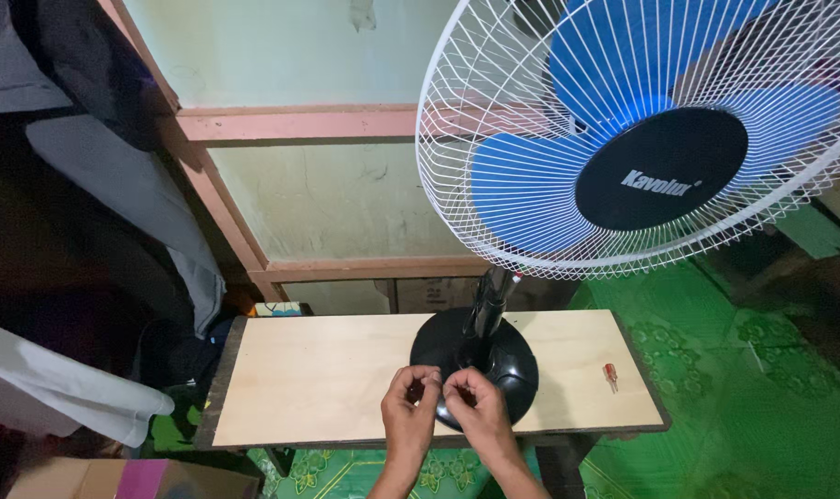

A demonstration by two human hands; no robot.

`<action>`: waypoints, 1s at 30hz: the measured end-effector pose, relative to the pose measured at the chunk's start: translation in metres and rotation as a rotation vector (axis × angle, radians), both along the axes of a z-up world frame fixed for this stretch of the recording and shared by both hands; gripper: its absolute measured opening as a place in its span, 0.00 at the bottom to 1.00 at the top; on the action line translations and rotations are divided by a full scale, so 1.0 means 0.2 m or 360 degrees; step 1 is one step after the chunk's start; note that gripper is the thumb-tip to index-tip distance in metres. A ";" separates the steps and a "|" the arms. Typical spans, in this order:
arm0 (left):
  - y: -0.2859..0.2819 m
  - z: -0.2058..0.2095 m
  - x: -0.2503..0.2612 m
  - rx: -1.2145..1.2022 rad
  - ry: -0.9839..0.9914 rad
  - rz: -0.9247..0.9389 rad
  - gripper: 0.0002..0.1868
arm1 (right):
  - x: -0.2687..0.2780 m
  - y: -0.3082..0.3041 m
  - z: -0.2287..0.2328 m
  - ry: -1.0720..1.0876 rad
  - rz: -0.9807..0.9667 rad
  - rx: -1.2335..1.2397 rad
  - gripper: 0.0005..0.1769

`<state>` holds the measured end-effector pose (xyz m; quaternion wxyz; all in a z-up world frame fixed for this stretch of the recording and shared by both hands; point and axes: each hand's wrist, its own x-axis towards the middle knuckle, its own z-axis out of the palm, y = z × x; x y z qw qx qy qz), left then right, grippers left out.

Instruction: The person assembles a standing fan by attaching the motor housing to the stand, securing the front grille, and adjusting the base. The person uses hands to align and tighten components without visible tools.

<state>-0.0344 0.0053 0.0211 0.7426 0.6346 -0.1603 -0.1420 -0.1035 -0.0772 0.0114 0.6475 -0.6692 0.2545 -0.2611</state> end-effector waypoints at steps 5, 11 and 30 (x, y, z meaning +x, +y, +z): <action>-0.02 -0.06 0.02 0.0022 0.0087 -0.0028 0.05 | 0.01 -0.01 0.01 -0.0054 0.0077 0.0012 0.02; -0.04 -0.13 0.04 -0.0126 0.0164 -0.0041 0.04 | 0.02 0.02 0.05 -0.0094 0.0105 0.0073 0.03; 0.15 -0.28 0.15 0.0001 0.0351 0.0029 0.08 | 0.04 0.06 -0.08 0.0117 -0.0008 0.0094 0.06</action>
